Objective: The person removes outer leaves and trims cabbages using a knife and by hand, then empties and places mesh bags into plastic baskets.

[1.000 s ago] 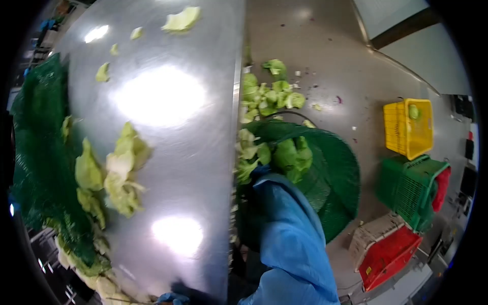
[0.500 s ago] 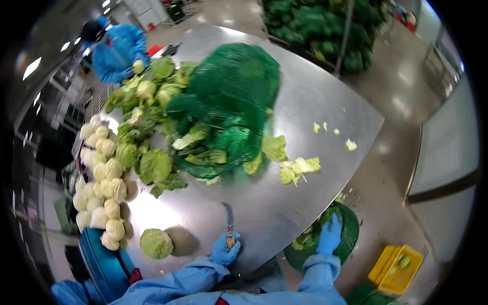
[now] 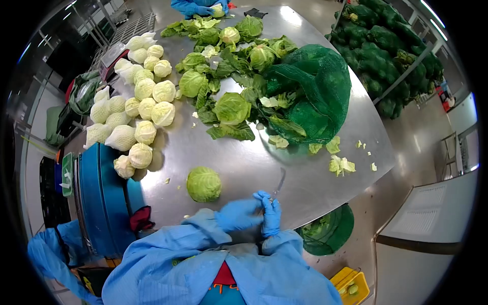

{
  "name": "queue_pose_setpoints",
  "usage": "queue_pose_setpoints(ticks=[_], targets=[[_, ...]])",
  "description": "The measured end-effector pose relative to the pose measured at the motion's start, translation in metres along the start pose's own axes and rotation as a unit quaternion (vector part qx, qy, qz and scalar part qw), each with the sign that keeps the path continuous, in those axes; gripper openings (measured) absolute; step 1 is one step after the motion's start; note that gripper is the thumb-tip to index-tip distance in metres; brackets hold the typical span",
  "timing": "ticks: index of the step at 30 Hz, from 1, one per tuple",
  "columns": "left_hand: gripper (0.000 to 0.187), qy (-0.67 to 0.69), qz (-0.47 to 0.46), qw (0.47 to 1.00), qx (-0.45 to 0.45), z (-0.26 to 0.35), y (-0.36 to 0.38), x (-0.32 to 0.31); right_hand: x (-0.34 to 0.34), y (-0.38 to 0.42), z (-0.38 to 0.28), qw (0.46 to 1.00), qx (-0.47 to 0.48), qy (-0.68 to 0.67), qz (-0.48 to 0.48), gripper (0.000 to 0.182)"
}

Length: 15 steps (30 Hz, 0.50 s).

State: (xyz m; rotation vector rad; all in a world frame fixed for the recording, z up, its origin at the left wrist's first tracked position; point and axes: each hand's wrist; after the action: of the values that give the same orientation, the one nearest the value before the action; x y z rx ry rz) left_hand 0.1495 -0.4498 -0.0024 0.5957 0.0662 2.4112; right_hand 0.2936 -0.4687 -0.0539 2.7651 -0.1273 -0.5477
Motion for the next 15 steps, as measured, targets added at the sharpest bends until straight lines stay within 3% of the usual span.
queue_pose_setpoints(ticks=[2, 3, 4, 6, 8, 12, 13, 15], targets=[[0.062, 0.037, 0.111, 0.984, 0.135, 0.048, 0.024, 0.069, -0.01, 0.001, -0.001, 0.998, -0.024, 0.046, 0.02, 0.03], [0.069, -0.101, 0.232, 0.961, 0.108, 0.034, 0.024, 0.083, -0.018, 0.004, -0.016, 0.994, -0.055, 0.093, 0.011, 0.03], [0.076, -0.234, 0.345, 0.905, 0.078, 0.011, 0.026, 0.09, -0.026, 0.007, -0.026, 0.986, -0.088, 0.14, 0.001, 0.03], [0.088, -0.306, 0.322, 0.864, 0.236, -0.033, 0.04, 0.096, -0.034, 0.011, -0.025, 0.969, -0.097, 0.224, -0.036, 0.035], [0.096, -0.212, 0.325, 0.889, 0.244, -0.043, 0.063, 0.097, -0.04, 0.012, -0.01, 0.945, -0.091, 0.308, -0.056, 0.038], [0.106, -0.012, 0.323, 0.921, 0.218, -0.067, 0.137, 0.092, -0.054, 0.026, 0.007, 0.96, -0.093, 0.241, -0.108, 0.042], [0.11, 0.064, 0.345, 0.922, 0.164, -0.08, 0.154, 0.088, -0.06, 0.026, 0.009, 0.947, -0.126, 0.267, -0.129, 0.042], [0.112, 0.171, 0.399, 0.887, 0.154, -0.09, 0.168, 0.074, -0.067, 0.023, 0.007, 0.91, -0.193, 0.322, -0.174, 0.043]])
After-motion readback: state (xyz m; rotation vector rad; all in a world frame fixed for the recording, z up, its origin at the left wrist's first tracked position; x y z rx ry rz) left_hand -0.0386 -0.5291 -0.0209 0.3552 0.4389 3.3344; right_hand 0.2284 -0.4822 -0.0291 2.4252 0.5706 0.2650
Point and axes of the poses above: each hand's wrist, its own y-axis away from the middle knuckle, its own x-axis out of the back of the hand, z = x × y, and after that the axes turned 4 degrees about y, right-handed
